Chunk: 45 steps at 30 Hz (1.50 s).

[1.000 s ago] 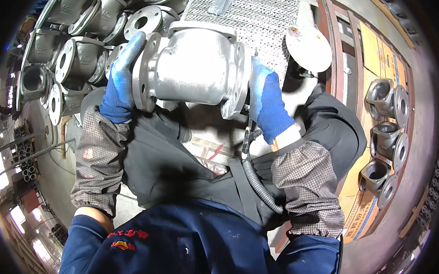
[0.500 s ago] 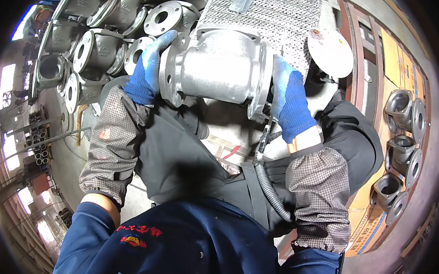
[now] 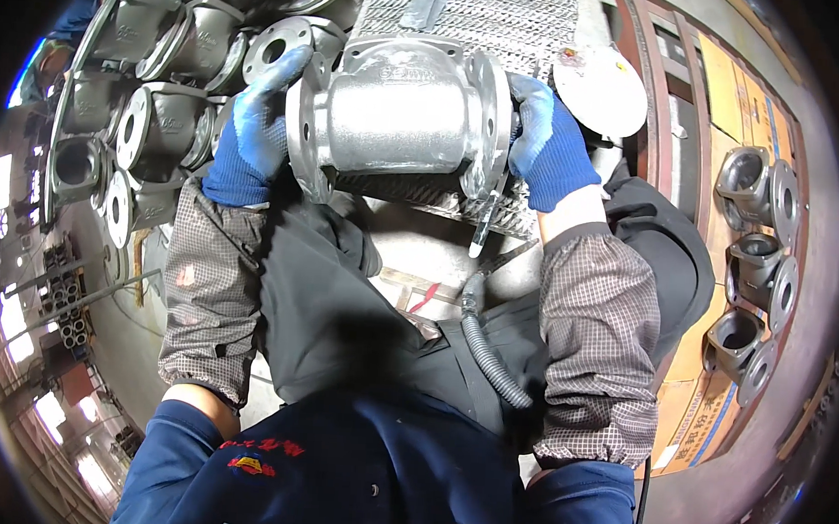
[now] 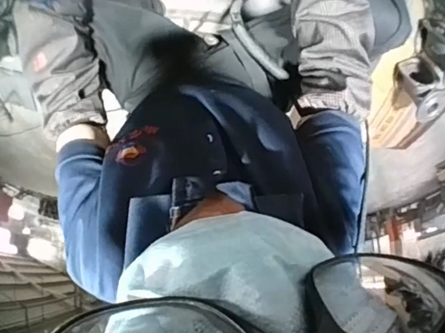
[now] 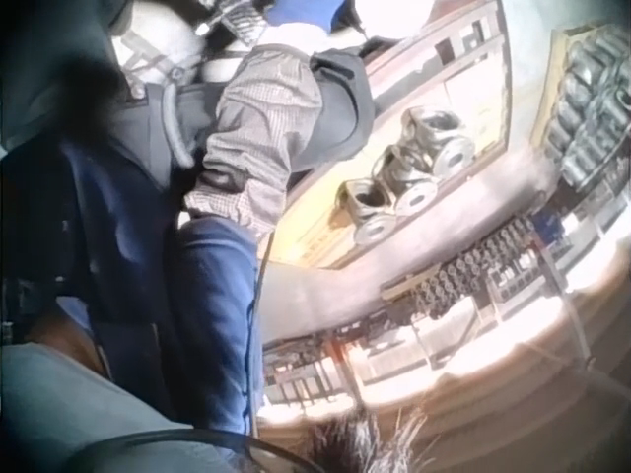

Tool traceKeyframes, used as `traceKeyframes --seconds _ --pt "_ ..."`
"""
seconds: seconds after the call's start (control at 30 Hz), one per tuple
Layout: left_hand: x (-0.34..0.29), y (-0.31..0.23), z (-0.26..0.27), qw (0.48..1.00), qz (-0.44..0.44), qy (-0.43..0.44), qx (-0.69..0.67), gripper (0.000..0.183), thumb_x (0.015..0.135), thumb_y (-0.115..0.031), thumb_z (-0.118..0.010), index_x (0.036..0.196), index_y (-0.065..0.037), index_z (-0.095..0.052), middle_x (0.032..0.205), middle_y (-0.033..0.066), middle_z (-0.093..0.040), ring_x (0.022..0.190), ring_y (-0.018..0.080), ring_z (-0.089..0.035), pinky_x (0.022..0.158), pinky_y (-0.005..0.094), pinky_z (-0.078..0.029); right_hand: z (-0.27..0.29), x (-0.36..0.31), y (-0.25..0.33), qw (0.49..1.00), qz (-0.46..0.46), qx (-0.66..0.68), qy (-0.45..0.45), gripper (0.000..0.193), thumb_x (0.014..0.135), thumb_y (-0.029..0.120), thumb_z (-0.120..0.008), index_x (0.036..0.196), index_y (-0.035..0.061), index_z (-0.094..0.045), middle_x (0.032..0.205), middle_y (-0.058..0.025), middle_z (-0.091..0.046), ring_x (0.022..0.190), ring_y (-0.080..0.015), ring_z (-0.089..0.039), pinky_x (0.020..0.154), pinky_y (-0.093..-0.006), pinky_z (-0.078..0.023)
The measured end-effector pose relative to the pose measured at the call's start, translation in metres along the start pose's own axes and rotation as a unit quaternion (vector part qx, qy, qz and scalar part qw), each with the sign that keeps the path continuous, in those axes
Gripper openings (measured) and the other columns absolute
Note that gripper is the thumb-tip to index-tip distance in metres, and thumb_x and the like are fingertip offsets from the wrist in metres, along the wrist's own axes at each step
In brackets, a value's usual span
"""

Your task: The person uses a powered tool to polish different surfaces and edges of a metal valve body, turning the object over multiple times by hand.

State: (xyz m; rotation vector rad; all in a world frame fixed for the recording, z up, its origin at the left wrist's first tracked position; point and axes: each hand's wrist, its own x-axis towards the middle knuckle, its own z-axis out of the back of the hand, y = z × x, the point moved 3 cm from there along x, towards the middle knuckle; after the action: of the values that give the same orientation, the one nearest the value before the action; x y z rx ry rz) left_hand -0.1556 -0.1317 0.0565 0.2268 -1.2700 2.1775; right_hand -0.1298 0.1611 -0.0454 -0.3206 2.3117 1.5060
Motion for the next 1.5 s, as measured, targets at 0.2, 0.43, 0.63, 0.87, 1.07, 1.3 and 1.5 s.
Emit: traceKeyframes --seconds 0.2,0.43,0.63,0.87,1.07,1.3,1.5 --pt "0.020 -0.027 -0.017 0.998 0.001 0.040 0.049 0.037 0.085 0.003 -0.052 0.121 0.001 -0.056 0.121 0.0188 -0.060 0.113 0.0277 -0.058 0.096 0.0343 -0.046 -0.003 -0.020 0.008 0.979 -0.093 0.145 -0.112 0.029 0.091 0.019 -0.048 0.113 0.0036 -0.061 0.111 -0.0105 -0.064 0.097 -0.0237 -0.063 0.085 -0.0405 -0.052" --pt "0.003 -0.022 -0.030 0.999 -0.013 0.034 0.019 0.037 0.090 -0.005 -0.054 0.126 0.004 -0.052 0.122 0.0172 -0.060 0.116 0.0258 -0.056 0.099 0.0328 -0.044 0.018 -0.025 -0.021 0.995 0.003 0.081 -0.062 0.031 0.094 0.018 -0.050 0.119 0.0024 -0.057 0.112 -0.0099 -0.063 0.098 -0.0192 -0.061 0.087 -0.0342 -0.050" --pt "-0.014 -0.025 -0.036 0.946 0.286 0.023 -0.150 0.043 0.094 -0.011 -0.048 0.134 0.005 -0.043 0.131 0.0188 -0.051 0.116 0.0252 -0.053 0.098 0.0321 -0.042 0.004 -0.036 -0.034 0.969 0.007 0.143 -0.199 0.033 0.095 0.029 -0.052 0.106 -0.0004 -0.064 0.091 -0.0053 -0.066 0.079 -0.0151 -0.061 0.071 -0.0270 -0.048" --pt "-0.021 -0.019 -0.005 0.979 0.181 -0.007 -0.091 0.040 0.094 -0.017 -0.051 0.128 0.005 -0.050 0.126 0.0172 -0.056 0.119 0.0241 -0.053 0.101 0.0324 -0.042 -0.029 -0.072 0.001 0.995 0.094 -0.009 -0.011 0.041 0.083 0.009 -0.061 0.122 -0.0025 -0.053 0.108 -0.0115 -0.064 0.095 -0.0193 -0.062 0.084 -0.0292 -0.049" --pt "-0.008 -0.030 -0.016 0.807 0.395 -0.086 -0.431 0.036 0.096 -0.029 -0.048 0.117 -0.002 -0.059 0.110 0.0121 -0.063 0.103 0.0182 -0.060 0.092 0.0308 -0.047 -0.031 -0.067 0.020 0.861 0.236 -0.450 0.035 0.040 0.079 0.006 -0.065 0.115 -0.0062 -0.055 0.103 -0.0153 -0.065 0.093 -0.0205 -0.064 0.082 -0.0286 -0.051" --pt "-0.003 -0.039 -0.016 0.866 0.295 -0.079 -0.396 0.036 0.098 -0.021 -0.043 0.126 0.002 -0.050 0.121 0.0147 -0.057 0.111 0.0196 -0.057 0.096 0.0315 -0.046 -0.014 -0.013 -0.001 0.994 -0.013 0.109 0.028 0.035 0.091 0.022 -0.055 0.116 -0.0022 -0.056 0.105 -0.0116 -0.064 0.089 -0.0185 -0.064 0.075 -0.0302 -0.054" --pt "-0.003 -0.021 -0.010 0.999 0.008 -0.026 -0.020 0.037 0.092 -0.006 -0.049 0.128 0.005 -0.050 0.129 0.0208 -0.052 0.123 0.0305 -0.049 0.106 0.0383 -0.037 -0.025 -0.017 0.010 0.996 0.049 0.077 0.026 0.037 0.094 0.026 -0.050 0.121 -0.0004 -0.054 0.108 -0.0110 -0.064 0.092 -0.0188 -0.064 0.079 -0.0295 -0.053"
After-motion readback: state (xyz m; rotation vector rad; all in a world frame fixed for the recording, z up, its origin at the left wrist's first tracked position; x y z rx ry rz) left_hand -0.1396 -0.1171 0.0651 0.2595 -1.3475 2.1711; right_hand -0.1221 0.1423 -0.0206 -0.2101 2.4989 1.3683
